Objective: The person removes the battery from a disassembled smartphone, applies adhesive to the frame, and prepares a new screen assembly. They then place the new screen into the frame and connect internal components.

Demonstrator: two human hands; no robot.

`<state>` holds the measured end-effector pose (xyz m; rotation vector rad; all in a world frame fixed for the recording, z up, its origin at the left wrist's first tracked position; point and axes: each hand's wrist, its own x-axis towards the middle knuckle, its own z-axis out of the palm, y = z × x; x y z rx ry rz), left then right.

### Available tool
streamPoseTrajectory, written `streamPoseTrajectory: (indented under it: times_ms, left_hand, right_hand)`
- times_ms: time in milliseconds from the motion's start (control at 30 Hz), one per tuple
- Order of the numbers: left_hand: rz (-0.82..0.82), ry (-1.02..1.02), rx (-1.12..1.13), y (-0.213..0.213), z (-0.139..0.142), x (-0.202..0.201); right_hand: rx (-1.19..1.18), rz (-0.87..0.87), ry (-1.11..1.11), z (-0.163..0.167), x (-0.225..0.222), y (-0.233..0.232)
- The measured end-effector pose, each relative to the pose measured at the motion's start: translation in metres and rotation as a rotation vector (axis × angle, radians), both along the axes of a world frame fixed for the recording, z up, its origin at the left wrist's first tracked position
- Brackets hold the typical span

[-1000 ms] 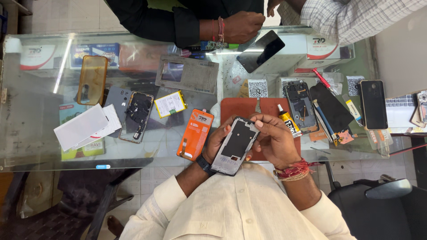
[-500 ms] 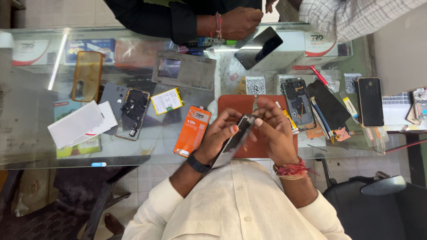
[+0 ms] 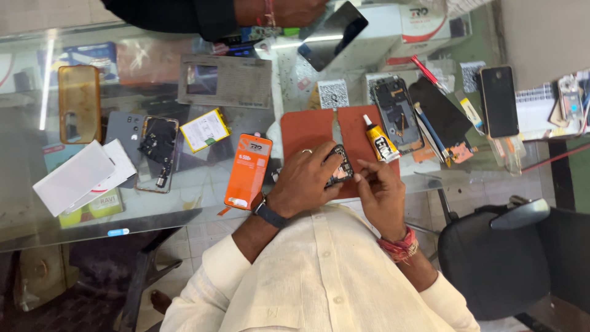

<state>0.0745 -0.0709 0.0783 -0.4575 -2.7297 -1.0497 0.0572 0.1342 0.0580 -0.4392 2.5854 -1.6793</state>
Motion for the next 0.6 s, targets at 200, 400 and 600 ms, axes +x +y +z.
streamPoseTrajectory:
  times_ms: [200,400,600]
  left_hand:
    - [-0.065,0.063,-0.167,0.02,-0.01,-0.023]
    - [-0.09,0.036,-0.197,0.027,-0.012,-0.025]
    - [0.002,-0.002,-0.189,0.021,-0.006,-0.007]
  right_hand:
    - [0.306,-0.003,0.373,0.021,-0.001,0.006]
    - [0.444,0.03,0.492,0.019,-0.005,0.021]
    - [0.567,0.096,0.509,0.015,-0.013,0.03]
